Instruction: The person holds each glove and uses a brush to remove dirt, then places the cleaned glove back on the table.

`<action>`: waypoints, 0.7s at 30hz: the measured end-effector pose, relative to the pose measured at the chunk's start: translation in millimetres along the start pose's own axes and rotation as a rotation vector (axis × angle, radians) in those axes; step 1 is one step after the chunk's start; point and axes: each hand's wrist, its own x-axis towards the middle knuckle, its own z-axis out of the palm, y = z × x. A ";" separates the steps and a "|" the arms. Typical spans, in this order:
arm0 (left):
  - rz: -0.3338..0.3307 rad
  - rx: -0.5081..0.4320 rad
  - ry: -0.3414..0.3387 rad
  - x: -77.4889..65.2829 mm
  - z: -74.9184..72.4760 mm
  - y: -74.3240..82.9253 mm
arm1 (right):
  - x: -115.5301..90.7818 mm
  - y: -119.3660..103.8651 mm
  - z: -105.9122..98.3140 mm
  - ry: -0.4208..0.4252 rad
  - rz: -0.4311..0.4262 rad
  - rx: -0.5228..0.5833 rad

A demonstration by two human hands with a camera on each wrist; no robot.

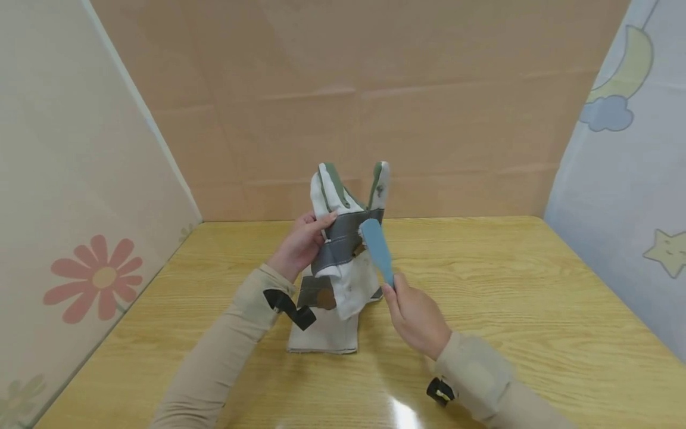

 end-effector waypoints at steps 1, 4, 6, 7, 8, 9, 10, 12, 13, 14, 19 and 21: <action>0.000 -0.002 -0.005 -0.2 1.1 -0.3 | 0.9 -1.3 0.7 -0.002 -0.010 0.003; 0.003 0.003 -0.018 -0.6 4.0 -1.6 | 2.1 -3.8 2.9 -0.014 -0.027 -0.001; 0.002 -0.002 -0.021 -0.3 5.6 -2.4 | 1.3 -3.9 3.6 -0.029 -0.019 -0.003; 0.002 -0.004 -0.021 0.0 6.3 -2.8 | 0.8 -3.5 3.8 -0.038 -0.010 -0.004; 0.002 -0.007 -0.020 0.3 6.9 -3.1 | 0.1 -3.0 3.8 -0.046 -0.004 -0.009; 0.002 -0.010 -0.019 0.5 7.3 -3.3 | -0.6 -2.2 3.8 -0.054 0.002 -0.012; 0.000 -0.011 -0.017 0.7 7.7 -3.6 | -1.4 -1.4 3.5 -0.064 0.012 -0.009; -0.003 -0.010 -0.013 0.9 8.0 -4.0 | -2.8 -0.1 3.3 -0.078 0.023 -0.011; -0.004 -0.007 -0.012 0.8 7.9 -4.1 | -3.4 0.5 3.3 -0.083 0.025 -0.009; -0.005 -0.006 -0.011 0.8 7.8 -4.2 | -3.9 0.9 3.2 -0.087 0.025 -0.005; -0.007 0.002 -0.005 0.6 7.0 -4.0 | -5.6 1.6 3.6 -0.108 0.017 0.014; -0.005 0.002 -0.002 0.5 6.8 -3.3 | -6.3 1.6 3.8 -0.117 0.015 0.018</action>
